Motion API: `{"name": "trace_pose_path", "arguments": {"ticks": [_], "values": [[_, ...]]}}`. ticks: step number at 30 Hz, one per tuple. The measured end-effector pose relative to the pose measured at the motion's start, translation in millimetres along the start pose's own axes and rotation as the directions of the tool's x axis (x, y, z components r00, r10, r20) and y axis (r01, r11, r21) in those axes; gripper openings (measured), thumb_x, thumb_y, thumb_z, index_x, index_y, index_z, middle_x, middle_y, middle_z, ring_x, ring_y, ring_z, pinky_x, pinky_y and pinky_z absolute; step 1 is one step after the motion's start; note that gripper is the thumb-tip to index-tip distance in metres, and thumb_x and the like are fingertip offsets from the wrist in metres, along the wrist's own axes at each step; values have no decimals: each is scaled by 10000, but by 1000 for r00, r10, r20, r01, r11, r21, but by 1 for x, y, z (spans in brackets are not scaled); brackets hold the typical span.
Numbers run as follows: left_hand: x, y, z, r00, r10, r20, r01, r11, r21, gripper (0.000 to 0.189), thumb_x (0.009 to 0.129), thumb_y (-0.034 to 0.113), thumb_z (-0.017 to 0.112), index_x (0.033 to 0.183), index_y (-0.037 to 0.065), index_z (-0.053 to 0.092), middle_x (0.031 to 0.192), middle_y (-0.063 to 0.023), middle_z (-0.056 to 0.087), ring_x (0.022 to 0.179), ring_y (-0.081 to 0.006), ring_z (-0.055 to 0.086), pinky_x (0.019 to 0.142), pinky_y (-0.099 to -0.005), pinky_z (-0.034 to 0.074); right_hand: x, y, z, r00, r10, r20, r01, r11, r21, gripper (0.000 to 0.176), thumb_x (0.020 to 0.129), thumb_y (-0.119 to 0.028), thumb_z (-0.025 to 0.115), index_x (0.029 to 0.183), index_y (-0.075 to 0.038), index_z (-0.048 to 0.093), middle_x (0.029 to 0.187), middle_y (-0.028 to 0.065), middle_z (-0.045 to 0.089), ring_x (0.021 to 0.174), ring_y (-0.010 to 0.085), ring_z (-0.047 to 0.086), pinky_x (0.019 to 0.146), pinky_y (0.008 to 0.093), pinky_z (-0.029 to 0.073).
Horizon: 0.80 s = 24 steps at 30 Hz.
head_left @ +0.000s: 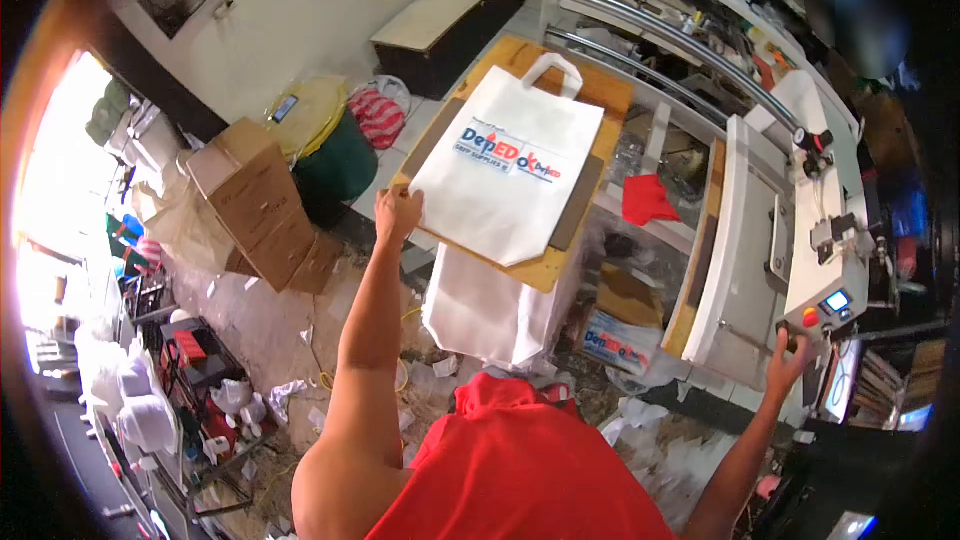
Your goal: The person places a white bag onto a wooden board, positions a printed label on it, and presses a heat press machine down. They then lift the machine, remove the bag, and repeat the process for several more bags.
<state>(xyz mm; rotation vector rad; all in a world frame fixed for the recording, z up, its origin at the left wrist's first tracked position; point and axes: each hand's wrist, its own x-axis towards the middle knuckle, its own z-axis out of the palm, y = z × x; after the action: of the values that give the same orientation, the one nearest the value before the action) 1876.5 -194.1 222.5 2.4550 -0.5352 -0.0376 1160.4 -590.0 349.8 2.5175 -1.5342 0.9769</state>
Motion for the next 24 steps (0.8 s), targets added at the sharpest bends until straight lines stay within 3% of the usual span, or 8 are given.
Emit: {"name": "trace_pose_path", "arguments": {"ticks": [9,11,15,17,19,21,23,24], "values": [[1,-8,6,999,-9,-47,5,996,-89,381,803,351,691,951,0,683,913,-160,687,1028,-360,586,914,-452,479,2,-18,-3,995,-11,-94,15,999,34,344,887,-288,753,973,-13,565,957,142,564,953,308,518,854,433,435],[2,-4,2,999,-50,13,50,995,-86,390,801,351,700,964,-3,691,929,-166,696,1035,-352,589,927,-443,483,4,-24,-6,998,52,-19,-51,995,86,348,887,-296,755,956,-10,569,930,137,566,961,311,524,861,434,438],[-19,-10,5,985,-89,-147,35,941,-336,292,846,288,663,886,-1,647,895,-185,677,974,-367,596,873,-475,477,6,-21,-4,999,50,0,-50,994,102,380,885,-338,755,1000,-13,594,1017,167,601,1014,331,533,901,448,438],[-44,-30,15,877,-50,-478,-67,972,-225,241,865,240,636,843,1,615,864,-175,675,912,-385,620,815,-487,483,7,-22,-1,997,63,-51,-60,997,57,400,886,-344,755,1043,-13,597,1069,174,601,1056,341,535,932,456,433],[-81,-54,29,922,-97,-374,8,973,-231,235,860,226,627,823,-5,612,808,-205,665,794,-409,644,743,-497,503,-10,-27,-4,992,62,-107,-60,998,22,422,886,-351,755,1086,-13,601,1120,181,601,1098,351,537,964,465,427],[-128,-80,47,994,-83,-72,71,986,-152,228,833,242,647,822,15,656,792,-215,672,800,-414,662,750,-492,531,-35,-43,-7,915,-45,-401,17,997,-74,483,894,-351,750,1186,-6,580,1205,183,585,1193,375,517,1028,477,403],[-171,-113,74,985,-104,134,105,994,6,308,833,319,662,891,16,661,906,-217,682,928,-398,651,830,-497,520,-94,-55,-21,941,37,-337,-38,999,2,499,919,-342,725,1243,-1,558,1265,189,563,1230,381,504,1057,471,387],[-191,-116,77,977,-27,211,-11,984,176,410,804,403,718,895,14,627,1034,-207,661,1043,-390,620,887,-485,507,-128,-49,-23,952,73,-299,-71,997,16,505,927,-343,716,1253,4,549,1278,193,555,1233,379,503,1055,474,389]]}}
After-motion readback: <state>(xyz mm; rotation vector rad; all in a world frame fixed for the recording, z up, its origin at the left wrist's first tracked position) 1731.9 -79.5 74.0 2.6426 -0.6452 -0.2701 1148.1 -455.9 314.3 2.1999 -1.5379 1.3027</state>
